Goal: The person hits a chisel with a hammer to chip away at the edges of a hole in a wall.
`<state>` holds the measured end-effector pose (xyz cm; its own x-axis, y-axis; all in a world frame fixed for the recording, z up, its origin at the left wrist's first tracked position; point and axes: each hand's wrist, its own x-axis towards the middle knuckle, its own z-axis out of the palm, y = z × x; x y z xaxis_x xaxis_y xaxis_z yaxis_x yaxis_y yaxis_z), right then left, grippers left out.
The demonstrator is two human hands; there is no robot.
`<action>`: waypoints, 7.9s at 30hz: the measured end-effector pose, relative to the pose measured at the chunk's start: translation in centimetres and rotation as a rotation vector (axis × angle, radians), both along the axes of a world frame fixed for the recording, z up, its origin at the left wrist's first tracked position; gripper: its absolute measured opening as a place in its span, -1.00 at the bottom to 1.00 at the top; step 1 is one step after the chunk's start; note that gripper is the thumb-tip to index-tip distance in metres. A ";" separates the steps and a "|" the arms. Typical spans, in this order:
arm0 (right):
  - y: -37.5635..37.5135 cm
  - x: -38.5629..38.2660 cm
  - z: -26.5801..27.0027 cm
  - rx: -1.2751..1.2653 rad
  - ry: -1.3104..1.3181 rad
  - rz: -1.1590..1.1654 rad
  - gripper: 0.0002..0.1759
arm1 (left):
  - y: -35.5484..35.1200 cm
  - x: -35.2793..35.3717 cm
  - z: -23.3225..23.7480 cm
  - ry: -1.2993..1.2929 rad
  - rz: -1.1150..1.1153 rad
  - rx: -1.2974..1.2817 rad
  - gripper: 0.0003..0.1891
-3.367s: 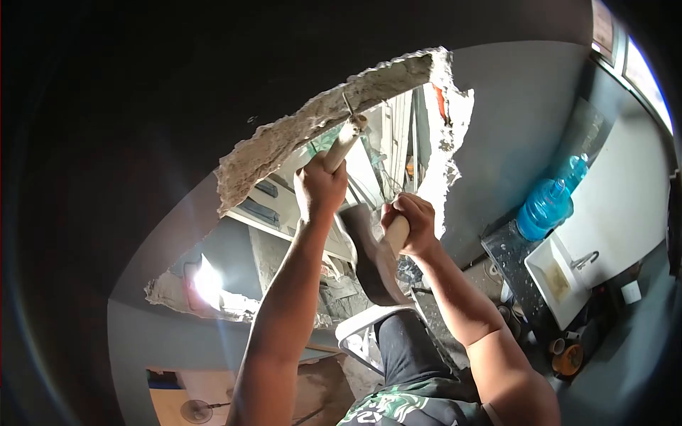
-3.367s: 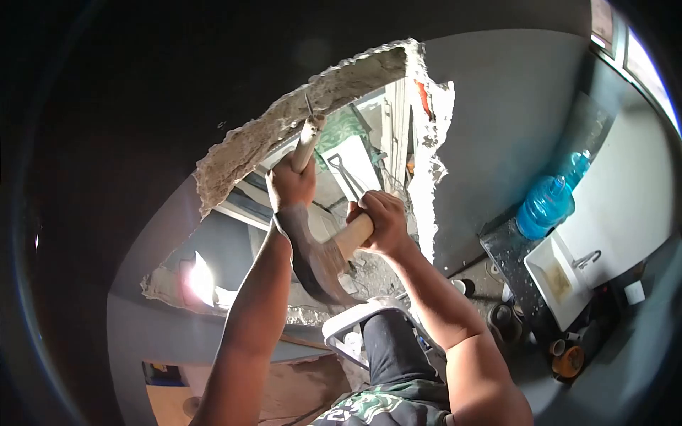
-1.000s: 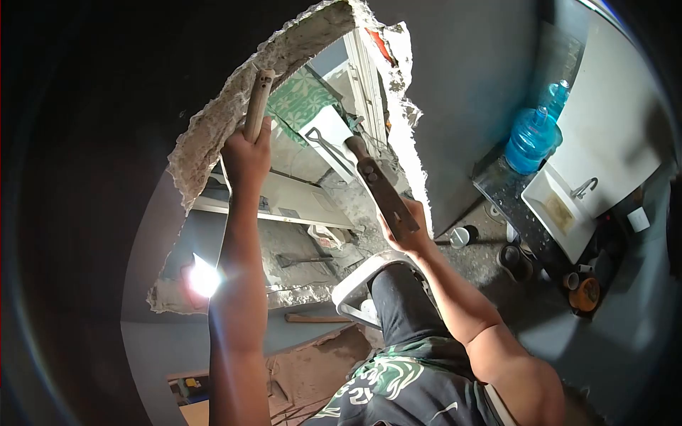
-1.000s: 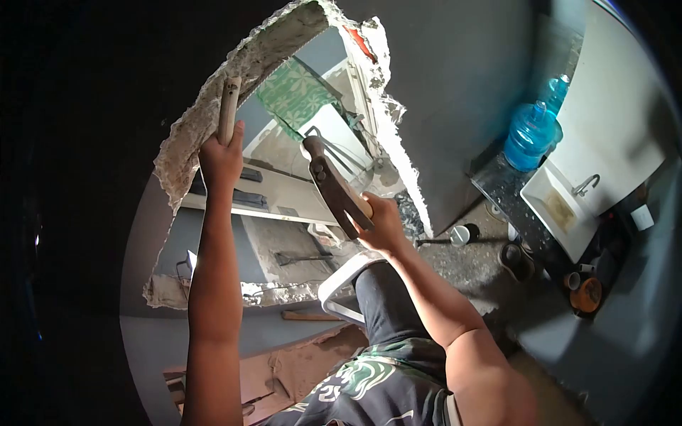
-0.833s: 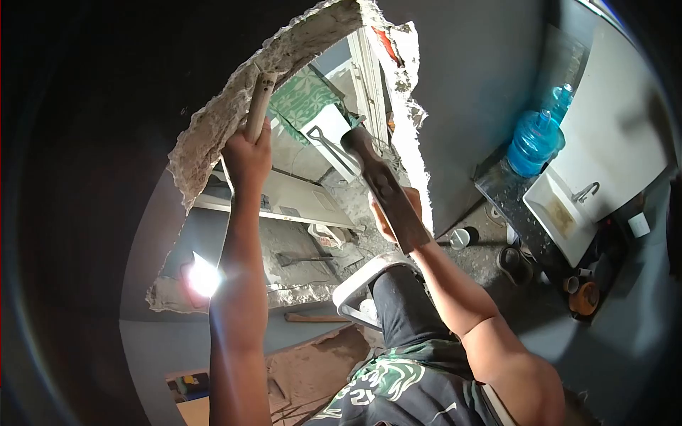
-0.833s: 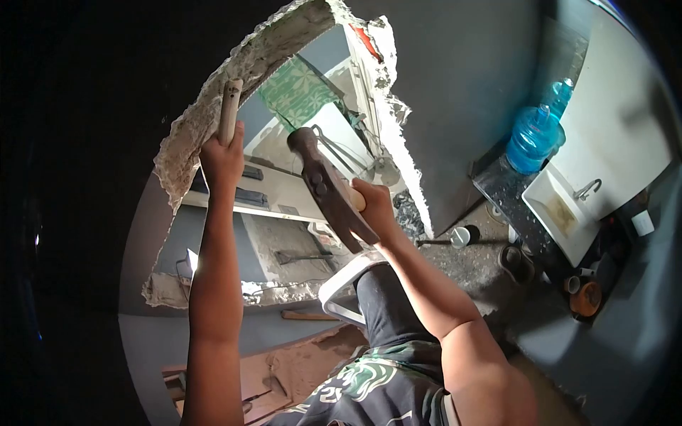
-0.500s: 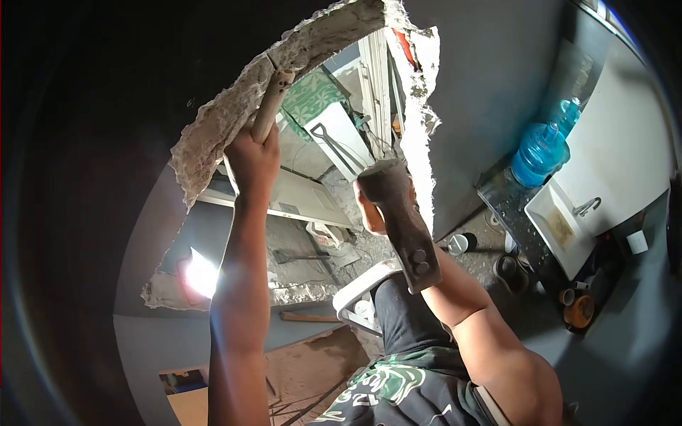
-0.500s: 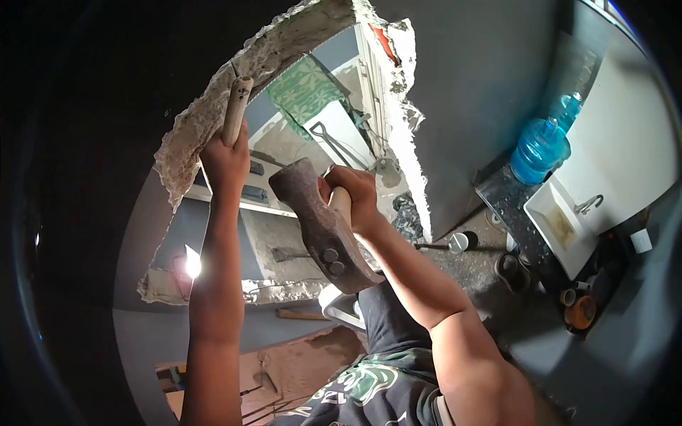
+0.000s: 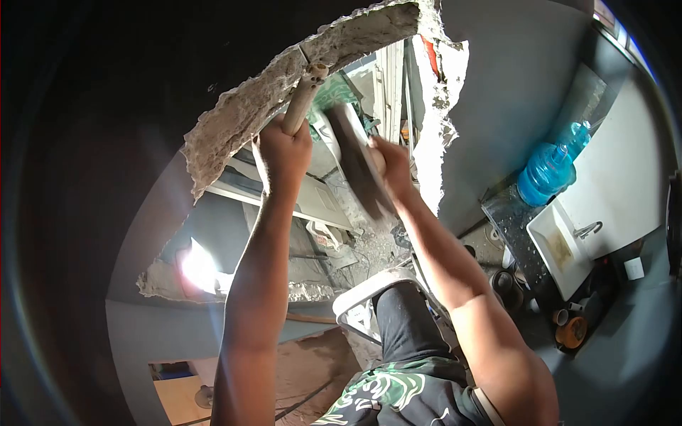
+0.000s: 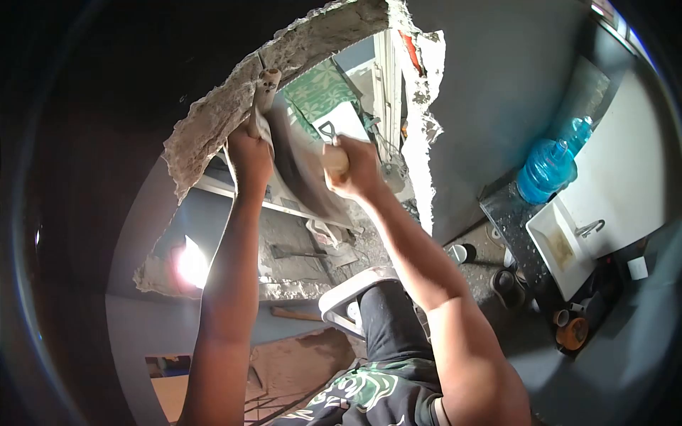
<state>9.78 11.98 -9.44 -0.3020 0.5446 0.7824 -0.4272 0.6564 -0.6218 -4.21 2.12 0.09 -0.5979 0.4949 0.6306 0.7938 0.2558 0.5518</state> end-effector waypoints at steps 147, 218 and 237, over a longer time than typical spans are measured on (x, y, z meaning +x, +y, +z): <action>-4.8 6.6 -4.4 -0.243 0.163 0.261 -0.82 | -2.2 2.1 1.3 0.115 -0.291 -0.021 -0.49; -5.3 7.3 1.5 -0.069 -0.236 -0.033 -0.51 | 4.1 1.1 -2.0 -0.385 -0.013 -0.010 -0.63; -8.9 11.4 -2.6 -0.905 0.218 0.256 -0.58 | -2.2 4.9 6.3 0.020 -0.178 -0.416 -0.59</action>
